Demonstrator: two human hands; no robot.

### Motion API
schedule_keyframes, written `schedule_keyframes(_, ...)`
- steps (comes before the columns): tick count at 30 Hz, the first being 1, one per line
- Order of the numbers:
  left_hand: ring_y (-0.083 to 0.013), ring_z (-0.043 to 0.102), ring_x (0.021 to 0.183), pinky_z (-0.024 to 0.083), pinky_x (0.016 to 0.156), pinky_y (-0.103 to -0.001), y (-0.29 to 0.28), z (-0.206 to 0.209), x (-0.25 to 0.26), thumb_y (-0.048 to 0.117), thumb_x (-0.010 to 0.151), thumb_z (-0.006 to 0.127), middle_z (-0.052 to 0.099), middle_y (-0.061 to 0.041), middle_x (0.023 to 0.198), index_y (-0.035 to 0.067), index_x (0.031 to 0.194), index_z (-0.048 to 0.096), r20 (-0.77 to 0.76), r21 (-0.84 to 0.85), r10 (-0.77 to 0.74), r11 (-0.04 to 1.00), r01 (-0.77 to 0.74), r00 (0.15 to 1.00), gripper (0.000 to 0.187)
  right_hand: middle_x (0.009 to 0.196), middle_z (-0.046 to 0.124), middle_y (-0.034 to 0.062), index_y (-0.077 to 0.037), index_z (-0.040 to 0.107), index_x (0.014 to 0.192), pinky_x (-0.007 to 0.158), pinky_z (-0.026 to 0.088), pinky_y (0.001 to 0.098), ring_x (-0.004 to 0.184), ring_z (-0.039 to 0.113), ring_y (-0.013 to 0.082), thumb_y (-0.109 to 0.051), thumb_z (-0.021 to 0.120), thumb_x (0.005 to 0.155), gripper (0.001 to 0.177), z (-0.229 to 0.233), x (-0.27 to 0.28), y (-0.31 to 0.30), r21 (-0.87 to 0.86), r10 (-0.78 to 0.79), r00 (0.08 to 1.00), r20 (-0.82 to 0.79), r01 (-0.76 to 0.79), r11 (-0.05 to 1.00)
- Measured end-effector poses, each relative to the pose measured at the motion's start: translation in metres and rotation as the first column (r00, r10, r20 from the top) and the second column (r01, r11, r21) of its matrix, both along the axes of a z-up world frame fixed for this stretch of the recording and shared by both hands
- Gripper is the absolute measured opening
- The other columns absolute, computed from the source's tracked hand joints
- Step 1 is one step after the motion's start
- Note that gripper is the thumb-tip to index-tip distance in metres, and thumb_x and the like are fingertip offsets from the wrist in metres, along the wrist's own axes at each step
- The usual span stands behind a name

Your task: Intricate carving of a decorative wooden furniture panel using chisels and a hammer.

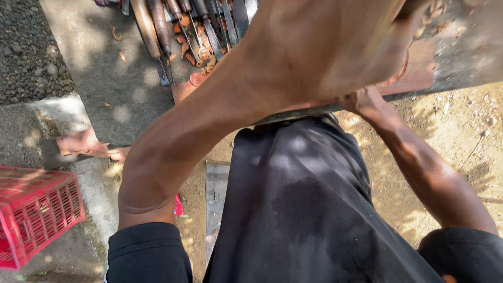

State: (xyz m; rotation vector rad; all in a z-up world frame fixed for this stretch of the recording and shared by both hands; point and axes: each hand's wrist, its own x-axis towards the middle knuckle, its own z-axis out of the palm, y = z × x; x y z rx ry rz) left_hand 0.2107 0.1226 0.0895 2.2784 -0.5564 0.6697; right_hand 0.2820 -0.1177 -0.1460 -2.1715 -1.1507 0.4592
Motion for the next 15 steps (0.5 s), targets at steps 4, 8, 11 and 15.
schedule_keyframes(4,-0.0195,0.071,0.068,0.055,0.061,-0.036,0.002,-0.01,0.013,0.016,0.102,0.072,0.072,-0.005,0.088,0.02,0.141,0.057,-0.129,0.138,0.016,0.99,0.002,0.991,0.043,0.1,0.075,0.0133,-0.01,0.072,0.117,0.079,0.057,0.0428,0.092,0.073,0.0325,-0.02,0.07,0.107,0.014,0.004,-0.005,0.009,0.007,-0.035,0.999,-0.022,0.035,0.999)
schedule_keyframes(8,-0.02,0.069,0.058,0.054,0.055,-0.038,0.0,-0.034,0.026,0.013,0.098,0.072,0.07,-0.008,0.076,0.018,0.151,0.051,-0.242,0.24,0.032,0.97,0.028,0.97,0.057,0.093,0.071,0.0142,-0.005,0.07,0.112,0.072,0.056,0.0424,0.084,0.07,0.0346,-0.012,0.068,0.1,0.014,-0.017,0.003,0.0,0.107,-0.017,0.999,0.05,0.011,0.994)
schedule_keyframes(11,-0.0163,0.071,0.072,0.058,0.066,-0.033,0.0,-0.059,0.038,0.011,0.085,0.071,0.07,-0.006,0.092,0.02,0.154,0.042,-0.001,0.213,0.002,0.977,-0.002,1.0,0.075,0.089,0.07,0.0151,-0.005,0.072,0.109,0.066,0.052,0.0434,0.073,0.066,0.0346,-0.009,0.068,0.097,0.014,0.004,-0.002,0.011,0.019,-0.02,0.999,0.051,0.019,1.0)
schedule_keyframes(15,-0.0168,0.072,0.075,0.061,0.072,-0.031,-0.017,-0.064,0.036,0.01,0.092,0.069,0.072,-0.007,0.098,0.036,0.158,0.031,-0.094,0.046,0.088,0.995,-0.084,0.992,0.08,0.086,0.072,0.0132,-0.005,0.074,0.106,0.063,0.051,0.0418,0.069,0.067,0.0307,-0.009,0.07,0.098,0.01,0.013,0.001,0.009,0.047,0.036,0.999,0.033,-0.038,0.998)
